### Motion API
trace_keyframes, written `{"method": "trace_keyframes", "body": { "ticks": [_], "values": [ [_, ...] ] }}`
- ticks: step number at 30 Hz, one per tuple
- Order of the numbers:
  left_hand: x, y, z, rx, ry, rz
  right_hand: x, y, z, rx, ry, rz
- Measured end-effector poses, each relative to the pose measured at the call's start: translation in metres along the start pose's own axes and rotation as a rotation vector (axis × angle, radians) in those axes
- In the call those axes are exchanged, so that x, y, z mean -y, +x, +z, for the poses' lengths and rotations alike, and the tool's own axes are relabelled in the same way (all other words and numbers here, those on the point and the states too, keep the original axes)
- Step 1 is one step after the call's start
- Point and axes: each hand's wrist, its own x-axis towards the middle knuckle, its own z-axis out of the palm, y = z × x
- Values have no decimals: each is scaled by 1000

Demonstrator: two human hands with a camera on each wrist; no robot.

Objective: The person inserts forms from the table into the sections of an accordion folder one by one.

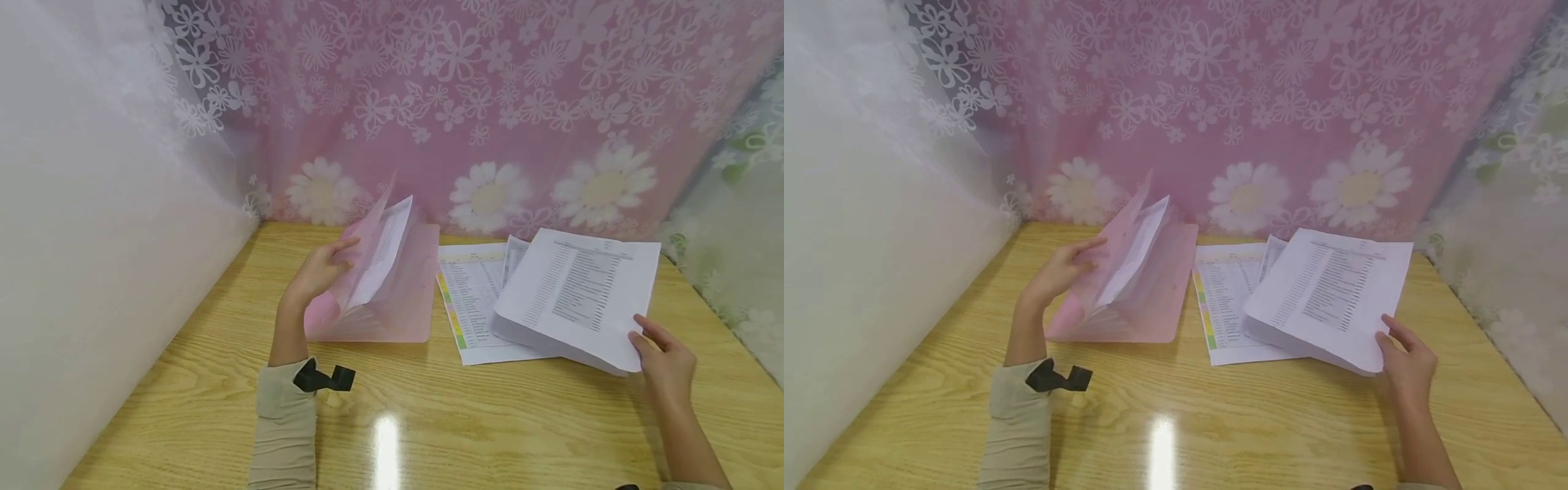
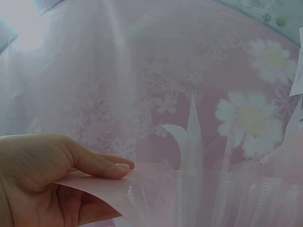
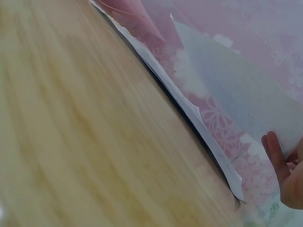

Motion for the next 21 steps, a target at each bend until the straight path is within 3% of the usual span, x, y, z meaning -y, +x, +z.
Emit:
{"method": "trace_keyframes", "body": {
  "ticks": [16,21],
  "values": [
    [-2,-1,-2,10,-11,-21,13,-7,20,96,-11,-17],
    [-4,-2,-1,17,-5,-11,-4,21,16,127,-55,-49]
  ]
}}
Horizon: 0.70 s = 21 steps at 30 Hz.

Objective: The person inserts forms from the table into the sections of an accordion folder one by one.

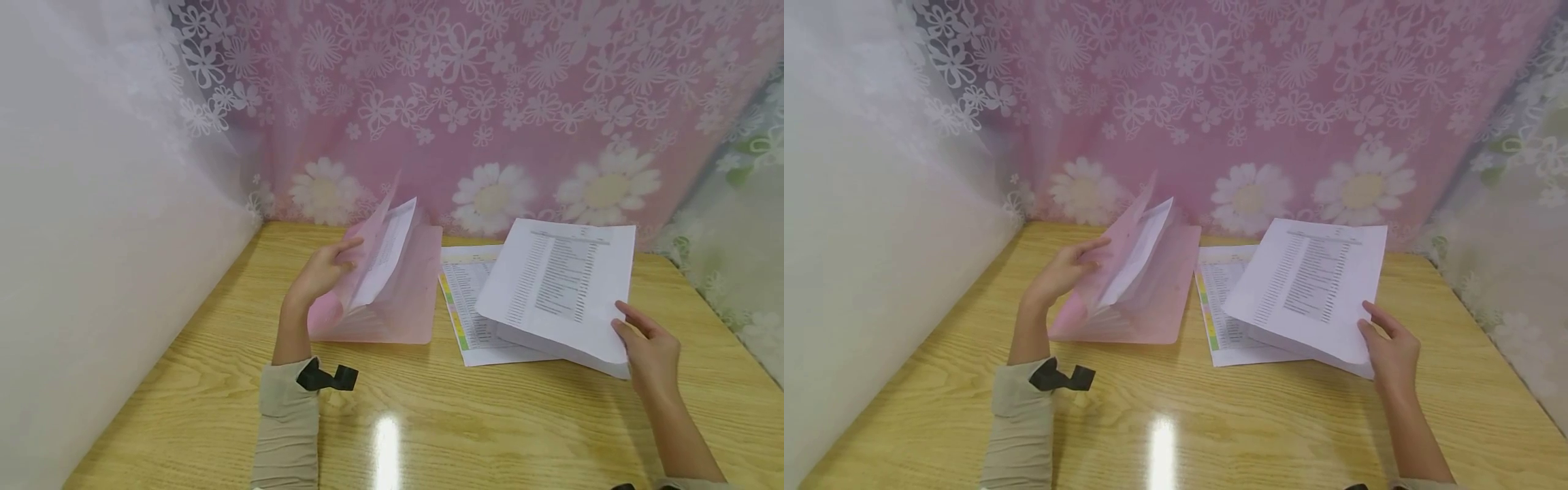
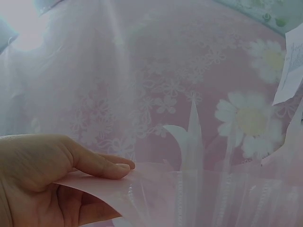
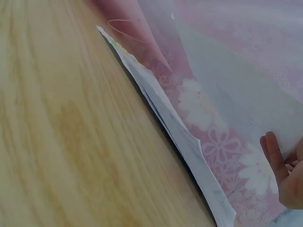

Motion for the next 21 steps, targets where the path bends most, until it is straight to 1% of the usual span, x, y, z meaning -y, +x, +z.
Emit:
{"method": "trace_keyframes", "body": {
  "ticks": [2,4,7,10,13,15,19,21],
  "values": [
    [1,0,0,-1,4,-2,-13,16,-4,8,-14,-21],
    [2,0,0,-4,11,-1,-21,27,-5,18,-16,-39],
    [2,1,0,-6,14,2,-25,34,-3,25,-27,-55],
    [2,1,1,-9,15,6,-21,33,3,31,-33,-70],
    [3,2,1,-12,12,0,-7,20,15,37,-25,-86],
    [3,2,1,-11,9,-6,9,4,25,30,-21,-83],
    [4,2,0,-7,8,-7,40,-27,45,34,22,-79],
    [4,2,0,-6,8,-6,50,-37,52,53,45,-81]
  ]
}}
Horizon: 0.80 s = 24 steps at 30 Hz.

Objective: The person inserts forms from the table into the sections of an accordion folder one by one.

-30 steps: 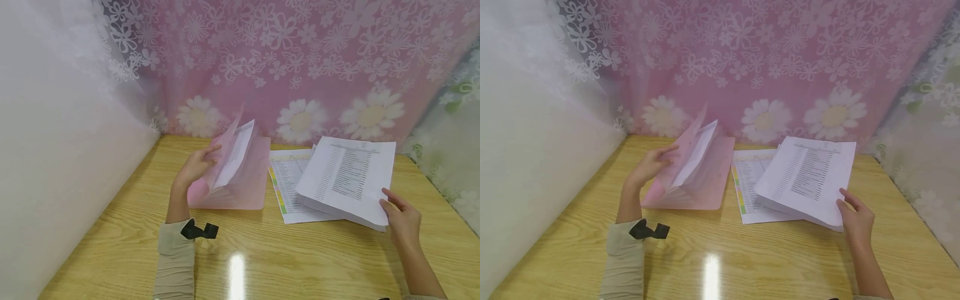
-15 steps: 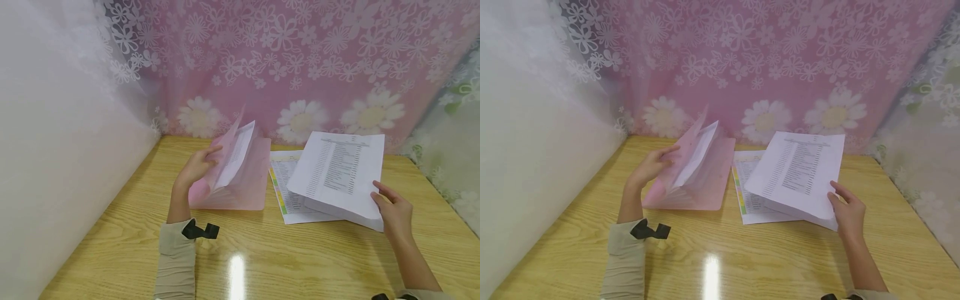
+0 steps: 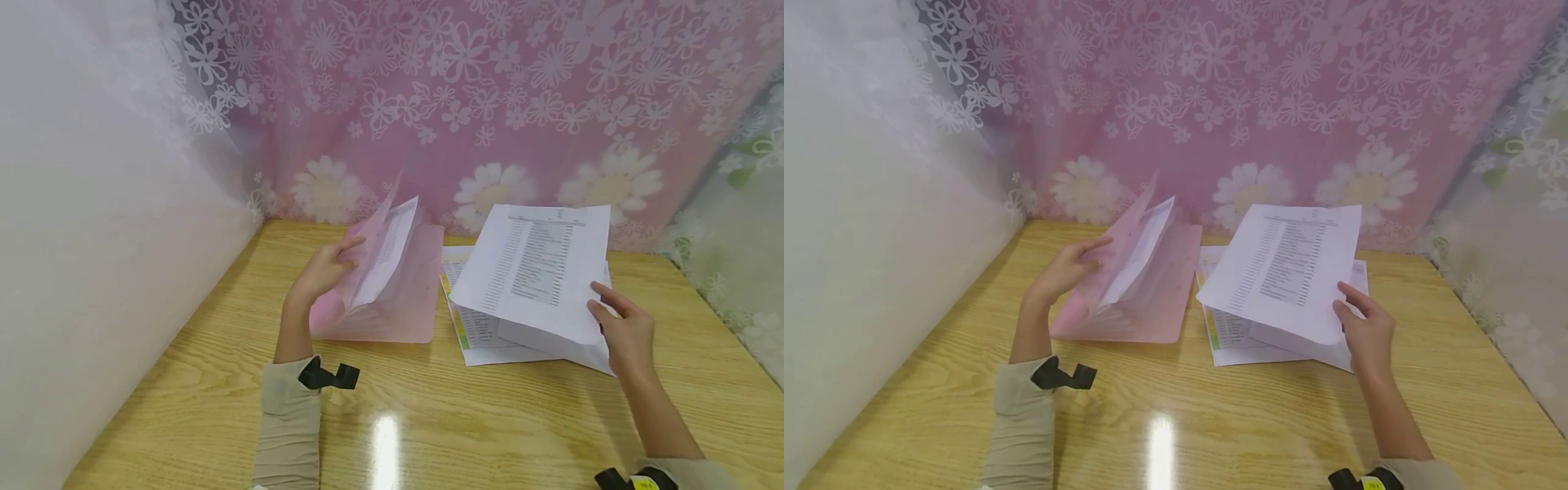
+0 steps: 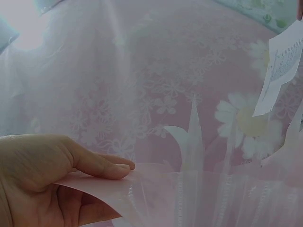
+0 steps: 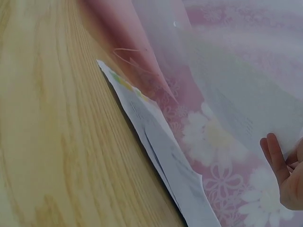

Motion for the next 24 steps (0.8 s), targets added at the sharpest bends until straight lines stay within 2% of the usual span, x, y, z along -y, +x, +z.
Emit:
{"method": "trace_keyframes", "body": {
  "ticks": [4,9,12,15,24],
  "values": [
    [0,0,0,-1,0,1,7,-4,9,22,-8,-12],
    [-1,0,-1,-7,8,6,-13,19,9,34,1,-42],
    [-1,0,-1,-9,15,12,-28,35,7,53,-31,-68],
    [-1,0,-1,-7,17,18,-31,40,10,68,-28,-85],
    [0,-1,-1,-5,11,23,23,-9,51,64,5,-78]
  ]
}}
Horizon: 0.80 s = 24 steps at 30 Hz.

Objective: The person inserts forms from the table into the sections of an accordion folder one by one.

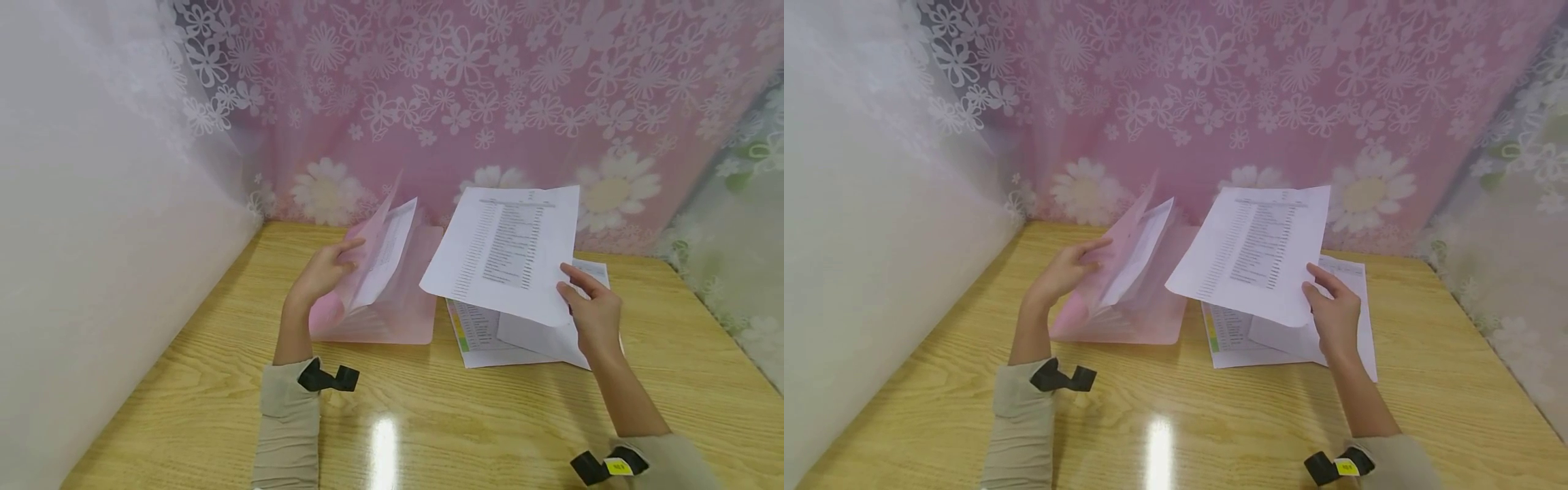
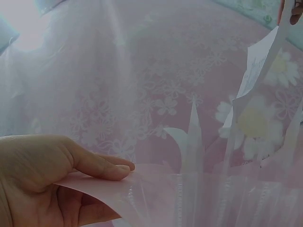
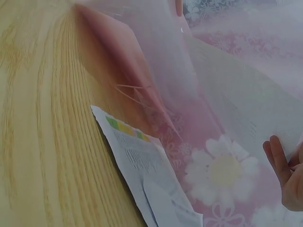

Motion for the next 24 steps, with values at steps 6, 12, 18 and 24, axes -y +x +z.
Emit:
{"method": "trace_keyframes", "body": {
  "ticks": [6,12,18,24],
  "values": [
    [-1,0,0,-4,6,-4,7,-3,17,18,-91,-3],
    [0,1,1,-8,26,13,9,-3,30,29,-151,-38],
    [-2,1,1,1,21,4,11,-5,37,56,-260,-87],
    [-2,1,1,9,19,13,12,-12,41,127,-326,-114]
  ]
}}
